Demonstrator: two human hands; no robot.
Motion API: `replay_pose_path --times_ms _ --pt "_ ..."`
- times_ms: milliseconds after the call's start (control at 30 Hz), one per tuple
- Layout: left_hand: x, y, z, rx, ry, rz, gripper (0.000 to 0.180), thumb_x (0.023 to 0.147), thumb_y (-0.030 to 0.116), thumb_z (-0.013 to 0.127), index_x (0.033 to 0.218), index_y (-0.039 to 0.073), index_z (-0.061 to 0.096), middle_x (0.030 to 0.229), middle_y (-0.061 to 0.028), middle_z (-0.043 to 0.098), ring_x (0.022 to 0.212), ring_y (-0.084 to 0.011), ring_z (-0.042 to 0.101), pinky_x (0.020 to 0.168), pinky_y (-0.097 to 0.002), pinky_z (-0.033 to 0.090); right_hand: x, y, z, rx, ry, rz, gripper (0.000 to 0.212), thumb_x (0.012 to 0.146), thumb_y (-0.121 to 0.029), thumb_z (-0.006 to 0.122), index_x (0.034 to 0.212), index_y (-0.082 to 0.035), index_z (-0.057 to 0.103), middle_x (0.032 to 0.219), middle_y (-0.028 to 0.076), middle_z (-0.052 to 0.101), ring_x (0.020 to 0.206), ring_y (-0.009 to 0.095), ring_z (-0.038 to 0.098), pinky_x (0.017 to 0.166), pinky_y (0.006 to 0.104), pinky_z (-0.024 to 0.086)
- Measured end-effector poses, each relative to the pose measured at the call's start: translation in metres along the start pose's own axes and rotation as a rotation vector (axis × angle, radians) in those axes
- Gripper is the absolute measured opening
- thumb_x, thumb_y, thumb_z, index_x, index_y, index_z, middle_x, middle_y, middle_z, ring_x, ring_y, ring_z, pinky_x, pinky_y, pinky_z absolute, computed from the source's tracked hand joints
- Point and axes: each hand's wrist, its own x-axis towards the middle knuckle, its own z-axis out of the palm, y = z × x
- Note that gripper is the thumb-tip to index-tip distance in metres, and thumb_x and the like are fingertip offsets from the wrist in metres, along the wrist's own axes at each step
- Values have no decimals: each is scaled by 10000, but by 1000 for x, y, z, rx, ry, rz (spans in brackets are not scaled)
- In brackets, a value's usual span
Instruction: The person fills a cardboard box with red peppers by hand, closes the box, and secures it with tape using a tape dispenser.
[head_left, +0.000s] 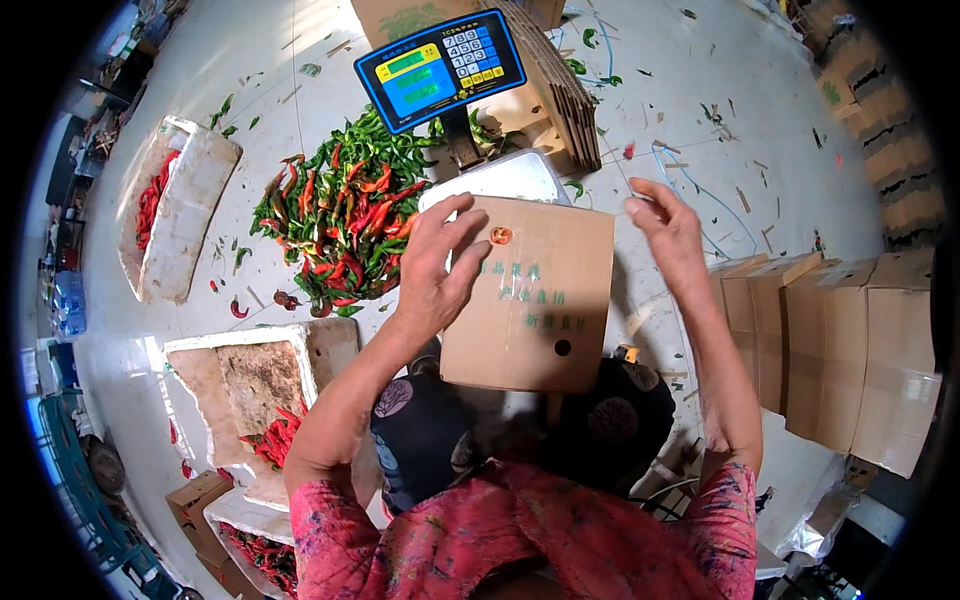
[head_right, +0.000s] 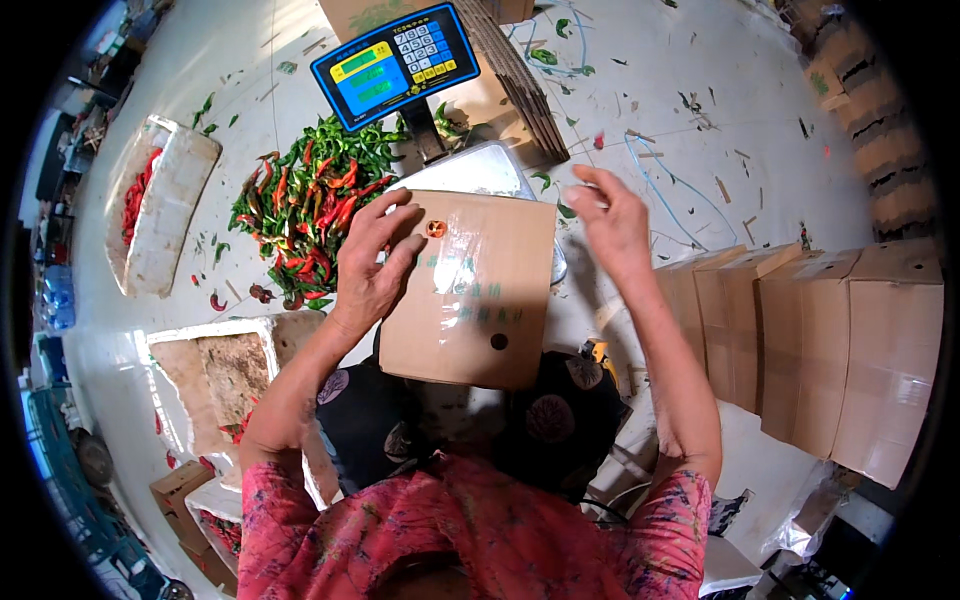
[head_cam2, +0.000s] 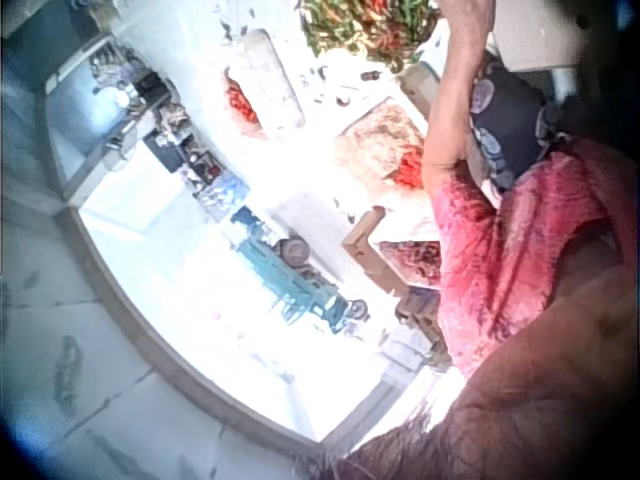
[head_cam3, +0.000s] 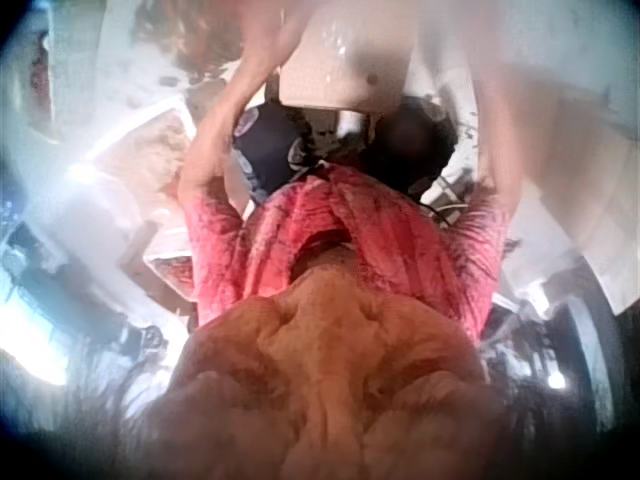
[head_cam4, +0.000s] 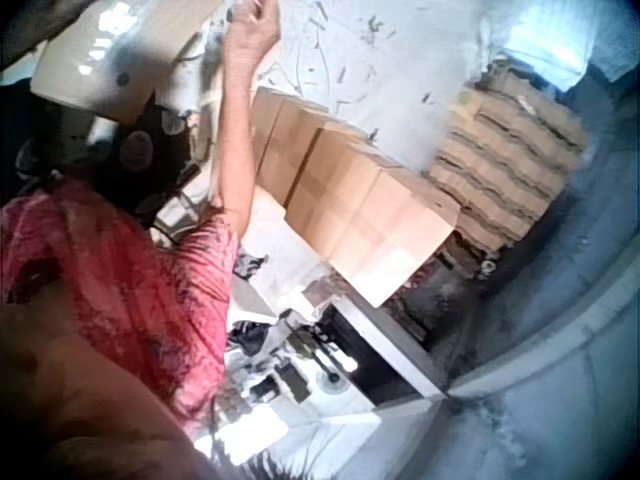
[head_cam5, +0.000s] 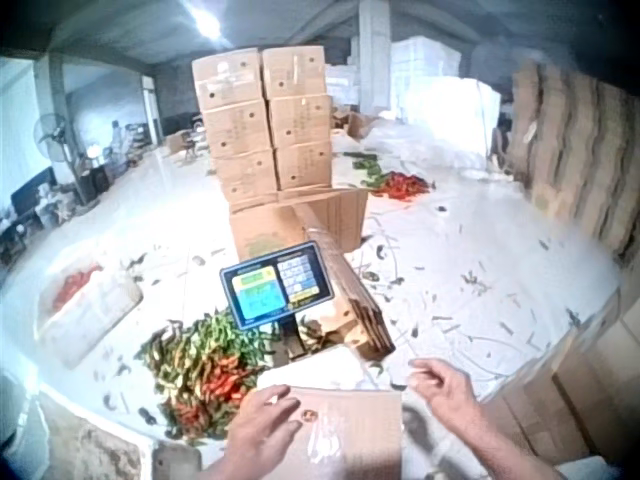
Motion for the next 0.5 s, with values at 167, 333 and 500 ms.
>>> replay_pose_path --times_ms 167,333,500 --pt "5 21 -20 77 90 -43 281 912 28 687 1190 -11 698 1279 -202 658 1180 -315 649 1016 -385 504 -48 -67 33 -30 -46 -238 285 947 -125 664 1180 35 694 1076 105 726 968 138 675 886 287 534" --pt "3 176 -6 -681 -545 452 388 872 182 683 1215 1 666 1216 -173 635 1097 -319 637 908 -418 532 -57 -108 66 402 -633 111 297 1026 -191 611 1245 2 662 1096 41 677 960 98 611 894 256 507" --pt "-32 297 78 -871 -477 597 282 796 272 662 880 5 624 994 -175 578 1021 -350 582 833 -425 520 -97 -173 128 460 -1143 -306 277 1042 -205 591 1205 5 669 1056 126 698 1047 179 667 907 340 519"
